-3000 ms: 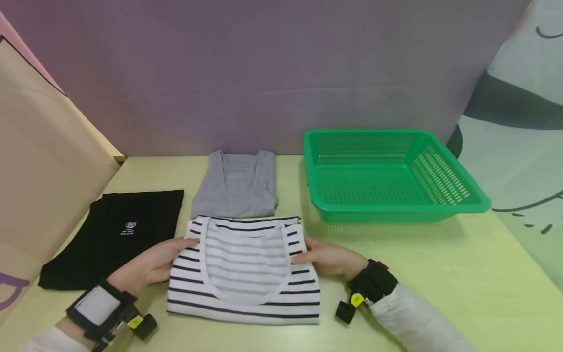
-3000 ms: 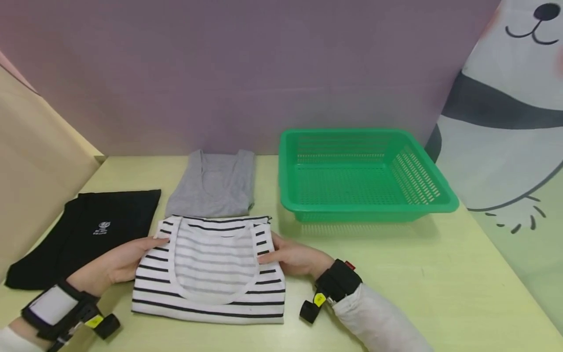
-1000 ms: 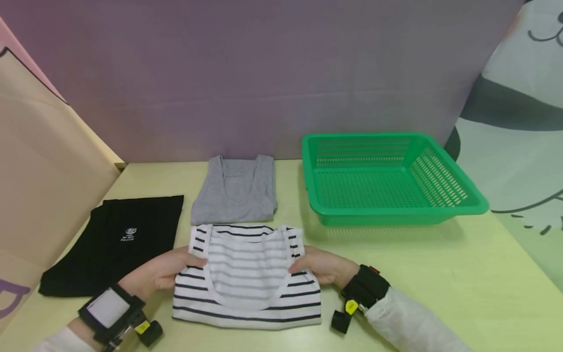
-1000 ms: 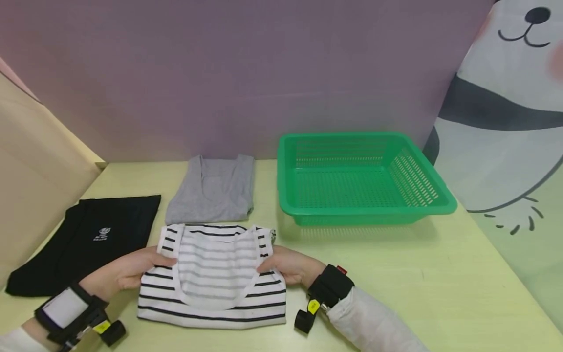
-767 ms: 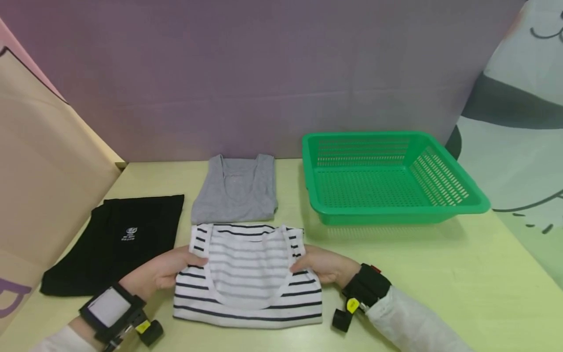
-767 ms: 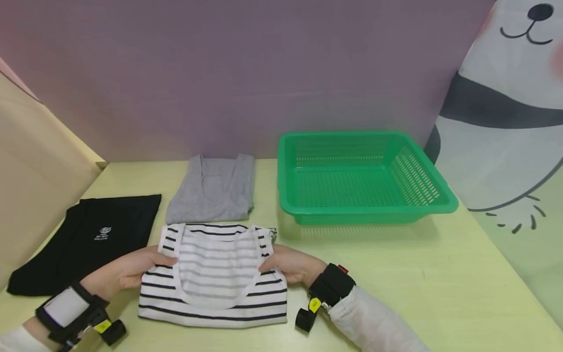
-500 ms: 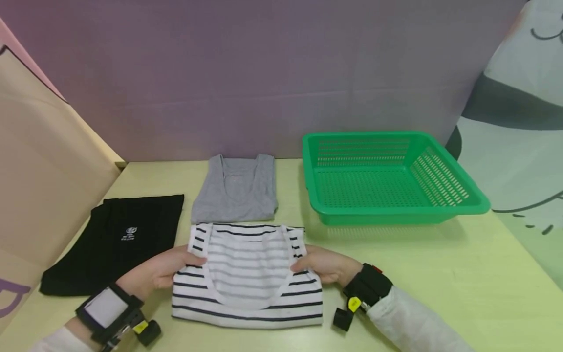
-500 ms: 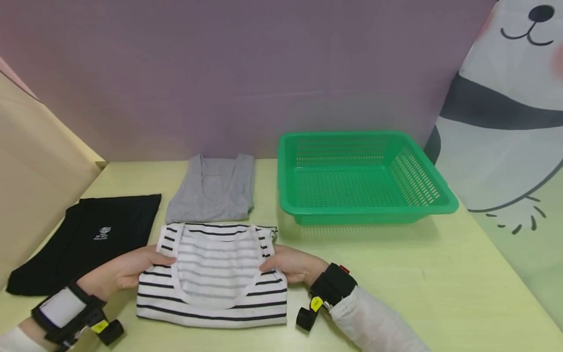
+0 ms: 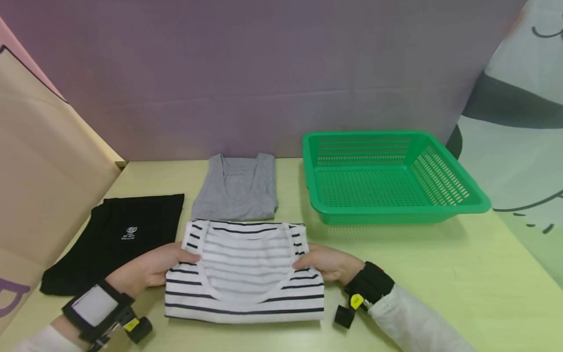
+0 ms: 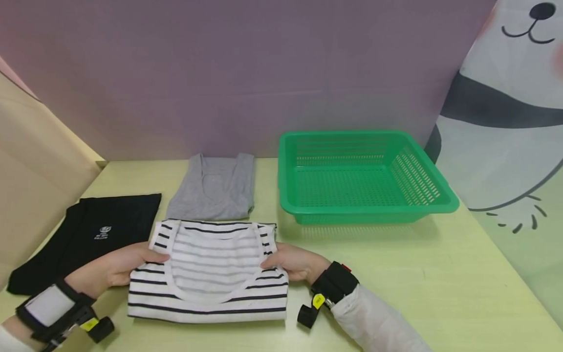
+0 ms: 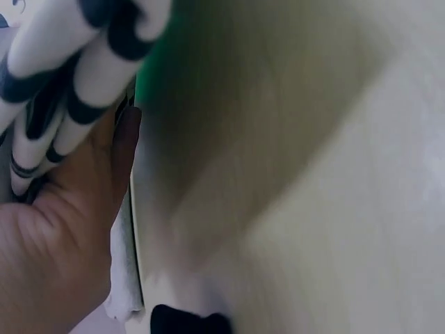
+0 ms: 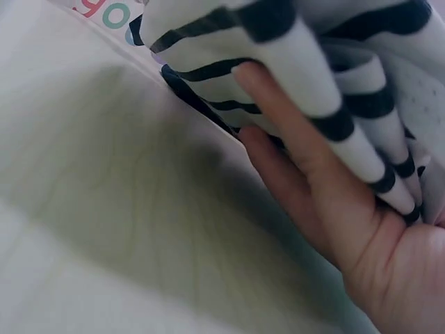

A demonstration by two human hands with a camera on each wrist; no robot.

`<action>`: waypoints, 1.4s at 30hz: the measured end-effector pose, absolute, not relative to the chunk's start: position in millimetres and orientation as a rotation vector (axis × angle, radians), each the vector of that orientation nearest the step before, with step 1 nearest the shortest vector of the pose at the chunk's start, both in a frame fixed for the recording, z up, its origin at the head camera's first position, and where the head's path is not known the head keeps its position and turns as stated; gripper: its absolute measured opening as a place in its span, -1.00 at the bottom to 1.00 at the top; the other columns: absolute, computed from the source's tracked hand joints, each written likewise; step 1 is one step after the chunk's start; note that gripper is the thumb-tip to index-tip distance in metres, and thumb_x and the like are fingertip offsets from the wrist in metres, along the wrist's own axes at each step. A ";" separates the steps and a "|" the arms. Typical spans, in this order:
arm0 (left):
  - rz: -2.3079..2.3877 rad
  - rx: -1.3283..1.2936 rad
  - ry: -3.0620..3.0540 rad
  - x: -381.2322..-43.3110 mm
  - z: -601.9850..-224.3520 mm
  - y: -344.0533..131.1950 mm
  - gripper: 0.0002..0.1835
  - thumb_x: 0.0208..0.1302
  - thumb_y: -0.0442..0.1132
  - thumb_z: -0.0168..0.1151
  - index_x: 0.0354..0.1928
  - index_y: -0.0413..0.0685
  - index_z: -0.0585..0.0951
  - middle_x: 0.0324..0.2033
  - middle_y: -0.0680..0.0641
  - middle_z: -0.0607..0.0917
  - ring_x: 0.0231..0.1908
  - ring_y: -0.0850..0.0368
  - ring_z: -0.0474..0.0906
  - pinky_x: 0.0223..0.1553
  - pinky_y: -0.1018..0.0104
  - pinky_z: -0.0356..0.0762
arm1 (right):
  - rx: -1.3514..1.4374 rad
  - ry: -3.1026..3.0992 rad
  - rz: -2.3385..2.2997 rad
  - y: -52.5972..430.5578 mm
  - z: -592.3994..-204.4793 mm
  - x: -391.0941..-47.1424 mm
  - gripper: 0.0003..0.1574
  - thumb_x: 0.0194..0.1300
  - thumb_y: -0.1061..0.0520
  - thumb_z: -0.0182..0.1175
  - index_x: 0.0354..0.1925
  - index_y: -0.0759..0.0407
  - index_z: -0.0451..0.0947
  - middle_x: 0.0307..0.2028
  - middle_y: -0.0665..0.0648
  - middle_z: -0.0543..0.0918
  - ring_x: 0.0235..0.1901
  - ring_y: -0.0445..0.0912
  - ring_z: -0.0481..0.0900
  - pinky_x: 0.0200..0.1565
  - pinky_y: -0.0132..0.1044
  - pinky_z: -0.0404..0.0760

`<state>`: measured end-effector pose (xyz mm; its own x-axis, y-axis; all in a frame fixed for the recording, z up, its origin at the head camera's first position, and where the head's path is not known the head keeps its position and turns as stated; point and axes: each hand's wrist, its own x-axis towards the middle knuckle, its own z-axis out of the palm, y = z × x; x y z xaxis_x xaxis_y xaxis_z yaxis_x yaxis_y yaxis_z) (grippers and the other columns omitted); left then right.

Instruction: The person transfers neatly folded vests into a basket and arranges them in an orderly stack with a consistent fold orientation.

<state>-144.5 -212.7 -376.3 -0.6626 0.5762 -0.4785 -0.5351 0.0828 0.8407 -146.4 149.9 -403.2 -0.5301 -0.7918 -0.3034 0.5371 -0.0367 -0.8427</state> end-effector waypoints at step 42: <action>1.704 0.096 1.614 -136.9 -339.2 -219.5 -0.62 0.39 -0.30 0.01 0.17 -0.24 0.23 -0.21 -0.05 0.72 -0.18 0.05 0.68 -0.16 0.09 0.65 | -0.323 1.280 -1.756 158.8 -380.2 -148.3 -0.35 0.25 0.32 0.06 0.27 0.35 0.11 -0.09 0.10 0.65 -0.13 -0.04 0.67 -0.09 -0.17 0.65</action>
<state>-136.9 -219.5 -339.2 -0.6990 0.5645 -0.4390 -0.4688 0.1019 0.8774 -148.3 158.8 -380.2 -0.5523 -0.7831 -0.2858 0.5117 -0.0478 -0.8578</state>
